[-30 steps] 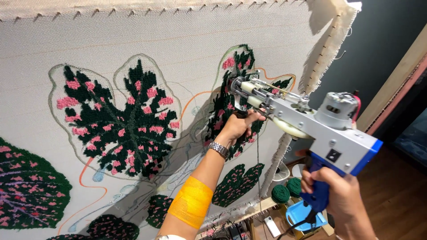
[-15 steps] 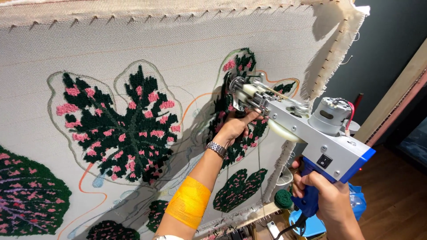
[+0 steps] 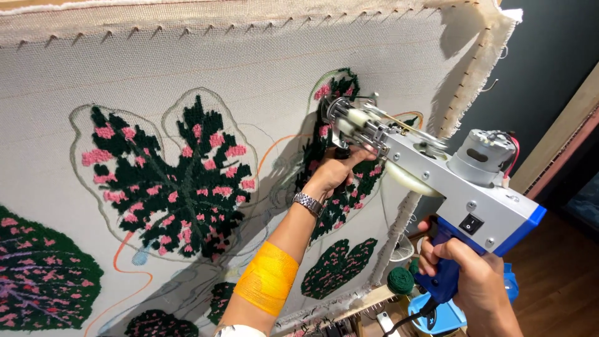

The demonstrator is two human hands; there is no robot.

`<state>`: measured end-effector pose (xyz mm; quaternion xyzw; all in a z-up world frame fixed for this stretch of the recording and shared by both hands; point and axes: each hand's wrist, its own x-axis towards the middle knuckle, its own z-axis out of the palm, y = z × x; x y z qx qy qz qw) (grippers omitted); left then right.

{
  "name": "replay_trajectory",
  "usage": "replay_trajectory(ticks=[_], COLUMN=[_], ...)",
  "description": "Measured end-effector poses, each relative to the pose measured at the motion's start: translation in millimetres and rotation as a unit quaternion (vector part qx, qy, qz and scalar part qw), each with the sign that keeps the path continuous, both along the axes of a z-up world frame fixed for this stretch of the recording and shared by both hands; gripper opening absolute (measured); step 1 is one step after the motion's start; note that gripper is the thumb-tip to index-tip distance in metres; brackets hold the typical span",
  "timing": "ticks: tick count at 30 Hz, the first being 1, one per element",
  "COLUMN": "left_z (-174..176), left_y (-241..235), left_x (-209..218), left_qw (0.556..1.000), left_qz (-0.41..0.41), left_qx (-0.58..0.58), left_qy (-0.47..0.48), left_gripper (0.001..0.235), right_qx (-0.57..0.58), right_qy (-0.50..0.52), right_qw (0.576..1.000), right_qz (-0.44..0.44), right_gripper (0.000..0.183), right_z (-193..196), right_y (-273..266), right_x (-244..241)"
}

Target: Using a tufting gun to create a leaf pattern on a rug canvas.

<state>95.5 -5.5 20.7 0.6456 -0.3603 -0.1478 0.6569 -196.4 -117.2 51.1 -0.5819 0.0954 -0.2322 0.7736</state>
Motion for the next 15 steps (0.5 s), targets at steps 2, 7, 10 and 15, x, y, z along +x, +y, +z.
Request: replay_trajectory(ticks=[2,7,10,15], left_z=[-4,2,9,6], left_y=[0,0,0,-12], left_x=[-4,-35,-64,-92], left_qw=[1.000,0.998,0.994,0.995], left_qz=[0.017,-0.057,-0.081,-0.074], left_qx=[0.014,-0.020,-0.074,-0.036], left_qy=[0.007,0.016,0.027,0.054], left_gripper=[0.036,0.033,0.032,0.027], right_qx=[0.011,0.006,0.019,0.025], right_qy=[-0.004,-0.006,-0.064,-0.101], right_qw=[1.000,1.000,0.996,0.990], right_qz=[0.013,0.017,0.063,0.091], right_gripper=[0.045,0.049,0.054,0.066], right_z=[-7,-34,-59,-47], right_y=[-9,-51,-87,-97], right_x=[-7,-28,-46,-74])
